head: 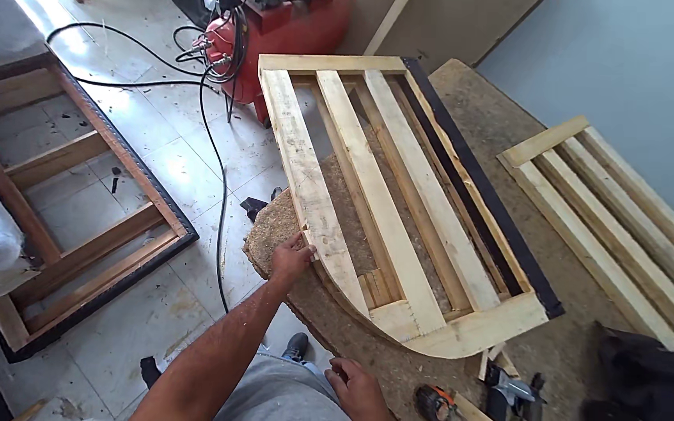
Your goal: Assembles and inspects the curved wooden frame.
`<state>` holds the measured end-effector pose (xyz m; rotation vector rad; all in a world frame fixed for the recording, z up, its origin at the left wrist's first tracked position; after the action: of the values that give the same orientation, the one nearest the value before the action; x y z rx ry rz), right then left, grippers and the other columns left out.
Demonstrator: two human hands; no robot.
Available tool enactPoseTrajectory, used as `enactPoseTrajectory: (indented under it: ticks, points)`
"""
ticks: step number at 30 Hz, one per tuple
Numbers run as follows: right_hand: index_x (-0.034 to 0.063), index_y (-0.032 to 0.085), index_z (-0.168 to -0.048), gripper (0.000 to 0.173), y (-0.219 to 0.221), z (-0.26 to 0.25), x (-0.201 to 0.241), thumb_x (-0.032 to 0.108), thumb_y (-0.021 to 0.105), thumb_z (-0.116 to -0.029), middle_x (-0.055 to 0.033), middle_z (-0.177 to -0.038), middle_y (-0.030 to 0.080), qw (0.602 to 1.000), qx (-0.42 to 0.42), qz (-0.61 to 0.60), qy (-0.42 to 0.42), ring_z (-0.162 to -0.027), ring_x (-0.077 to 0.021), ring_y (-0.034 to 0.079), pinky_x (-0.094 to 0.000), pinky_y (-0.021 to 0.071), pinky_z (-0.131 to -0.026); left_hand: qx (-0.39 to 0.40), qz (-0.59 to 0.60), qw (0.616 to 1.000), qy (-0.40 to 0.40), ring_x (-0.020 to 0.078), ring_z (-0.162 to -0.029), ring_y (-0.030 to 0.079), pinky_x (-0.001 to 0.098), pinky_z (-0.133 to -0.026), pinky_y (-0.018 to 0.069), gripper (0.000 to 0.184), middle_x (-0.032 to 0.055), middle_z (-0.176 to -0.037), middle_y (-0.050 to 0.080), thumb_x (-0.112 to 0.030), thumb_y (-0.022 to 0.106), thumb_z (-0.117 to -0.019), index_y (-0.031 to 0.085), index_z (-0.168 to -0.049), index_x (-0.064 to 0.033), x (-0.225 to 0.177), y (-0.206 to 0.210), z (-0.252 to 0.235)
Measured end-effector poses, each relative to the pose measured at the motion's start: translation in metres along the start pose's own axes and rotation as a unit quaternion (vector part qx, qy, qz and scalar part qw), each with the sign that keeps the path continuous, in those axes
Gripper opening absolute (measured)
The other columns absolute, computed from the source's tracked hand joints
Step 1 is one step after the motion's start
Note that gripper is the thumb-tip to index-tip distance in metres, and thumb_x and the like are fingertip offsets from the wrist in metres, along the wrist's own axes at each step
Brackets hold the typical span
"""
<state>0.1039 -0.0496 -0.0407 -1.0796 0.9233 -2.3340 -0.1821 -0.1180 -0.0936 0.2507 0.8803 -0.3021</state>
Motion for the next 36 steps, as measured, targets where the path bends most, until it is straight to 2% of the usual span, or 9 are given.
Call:
enactPoseTrajectory:
  ticks: [4, 11, 15, 19, 22, 25, 28, 32, 36]
  points:
    - [0.0073, 0.075, -0.116, 0.032, 0.002, -0.004, -0.004, 0.031, 0.067, -0.0969, -0.0082, -0.105, 0.075, 1.0, 0.011, -0.003, 0.007, -0.094, -0.0197, 0.073, -0.0419, 0.0597, -0.089, -0.006, 0.04, 0.999, -0.005, 0.0229, -0.082, 0.074, 0.0411, -0.077, 0.0621, 0.063, 0.0144, -0.108, 0.075, -0.02, 0.08, -0.0912, 0.055, -0.149, -0.0182, -0.001, -0.001, -0.003]
    - [0.0085, 0.075, -0.117, 0.033, 0.0, -0.012, -0.008, 0.033, 0.067, -0.0977, -0.0074, -0.106, 0.075, 0.999, 0.028, -0.001, 0.02, -0.094, -0.0194, 0.072, -0.0415, 0.0594, -0.09, 0.03, -0.019, 0.999, 0.008, 0.0222, -0.089, 0.075, 0.0432, -0.083, 0.0635, 0.064, 0.0121, -0.11, 0.075, -0.024, 0.079, -0.092, 0.054, -0.151, -0.0211, -0.004, -0.002, -0.01]
    - [0.0112, 0.074, -0.117, 0.032, -0.003, -0.034, 0.013, 0.035, 0.065, -0.0977, -0.0042, -0.107, 0.074, 0.999, 0.04, -0.014, 0.009, -0.095, -0.0154, 0.071, -0.0381, 0.0593, -0.09, 0.05, -0.044, 0.998, 0.024, 0.0224, -0.089, 0.076, 0.0438, -0.083, 0.0643, 0.066, 0.0111, -0.107, 0.076, -0.026, 0.08, -0.0915, 0.053, -0.151, -0.0217, -0.002, -0.002, -0.014]
    - [0.009, 0.066, -0.132, 0.039, -0.012, -0.078, 0.056, 0.033, 0.058, -0.102, -0.0034, -0.106, 0.074, 0.997, 0.035, -0.069, -0.006, -0.095, -0.0148, 0.071, -0.0388, 0.06, -0.089, 0.069, -0.032, 0.996, 0.036, 0.0239, -0.089, 0.076, 0.0454, -0.082, 0.065, 0.068, 0.0113, -0.108, 0.075, -0.023, 0.08, -0.091, 0.05, -0.152, -0.0197, -0.005, -0.002, -0.013]
    - [0.0043, 0.057, -0.145, 0.048, -0.017, -0.111, 0.086, 0.029, 0.053, -0.1037, -0.005, -0.1, 0.073, 0.997, -0.01, -0.072, 0.003, -0.088, -0.0168, 0.07, -0.0395, 0.0591, -0.084, 0.119, -0.02, 0.992, 0.039, 0.0265, -0.094, 0.075, 0.0458, -0.084, 0.0648, 0.075, 0.0131, -0.113, 0.073, -0.01, 0.078, -0.0911, 0.042, -0.157, -0.0214, -0.007, -0.003, -0.016]
    - [0.0036, 0.039, -0.157, 0.06, -0.012, -0.133, 0.103, 0.025, 0.056, -0.1036, -0.0074, -0.108, 0.074, 0.996, -0.042, -0.079, 0.027, -0.096, -0.0193, 0.071, -0.0413, 0.058, -0.092, 0.131, -0.129, 0.98, 0.071, 0.0216, -0.097, 0.074, 0.0455, -0.087, 0.0637, 0.09, 0.0063, -0.116, 0.074, -0.007, 0.084, -0.0834, 0.039, -0.159, -0.0247, -0.008, -0.006, -0.018]
    - [0.0038, 0.042, -0.152, 0.056, -0.009, -0.145, 0.106, 0.023, 0.059, -0.1032, -0.0094, -0.11, 0.073, 0.991, -0.075, -0.091, 0.063, -0.1, -0.0229, 0.071, -0.046, 0.0576, -0.093, 0.095, -0.189, 0.975, 0.071, 0.0188, -0.1, 0.073, 0.048, -0.089, 0.0624, 0.092, 0.0016, -0.114, 0.075, -0.012, 0.087, -0.0789, 0.042, -0.157, -0.0281, -0.01, -0.006, -0.016]
    - [0.0048, 0.04, -0.155, 0.057, -0.005, -0.151, 0.106, 0.022, 0.059, -0.1036, -0.0113, -0.111, 0.073, 0.992, -0.076, -0.071, 0.077, -0.101, -0.025, 0.071, -0.0473, 0.0568, -0.094, 0.068, -0.211, 0.972, 0.081, 0.0177, -0.096, 0.074, 0.0489, -0.088, 0.0621, 0.085, 0.0001, -0.109, 0.076, -0.015, 0.086, -0.0813, 0.045, -0.155, -0.0286, -0.011, -0.004, -0.016]
    - [0.003, 0.041, -0.153, 0.061, -0.002, -0.154, 0.103, 0.022, 0.064, -0.1002, -0.009, -0.105, 0.072, 0.991, -0.088, -0.079, 0.069, -0.094, -0.0224, 0.07, -0.0448, 0.0581, -0.09, 0.062, -0.217, 0.971, 0.075, 0.0162, -0.095, 0.074, 0.0478, -0.087, 0.0622, 0.082, -0.0009, -0.108, 0.076, -0.017, 0.084, -0.0831, 0.046, -0.154, -0.03, -0.011, -0.004, -0.017]
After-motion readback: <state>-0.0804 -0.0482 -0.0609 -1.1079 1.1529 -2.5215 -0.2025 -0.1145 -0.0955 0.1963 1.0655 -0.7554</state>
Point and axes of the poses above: each hand's wrist, its own z-axis away from the middle knuckle, its own y-axis out of the palm, x = y × z, the point moved 8 cm from there along -z, towards the middle knuckle
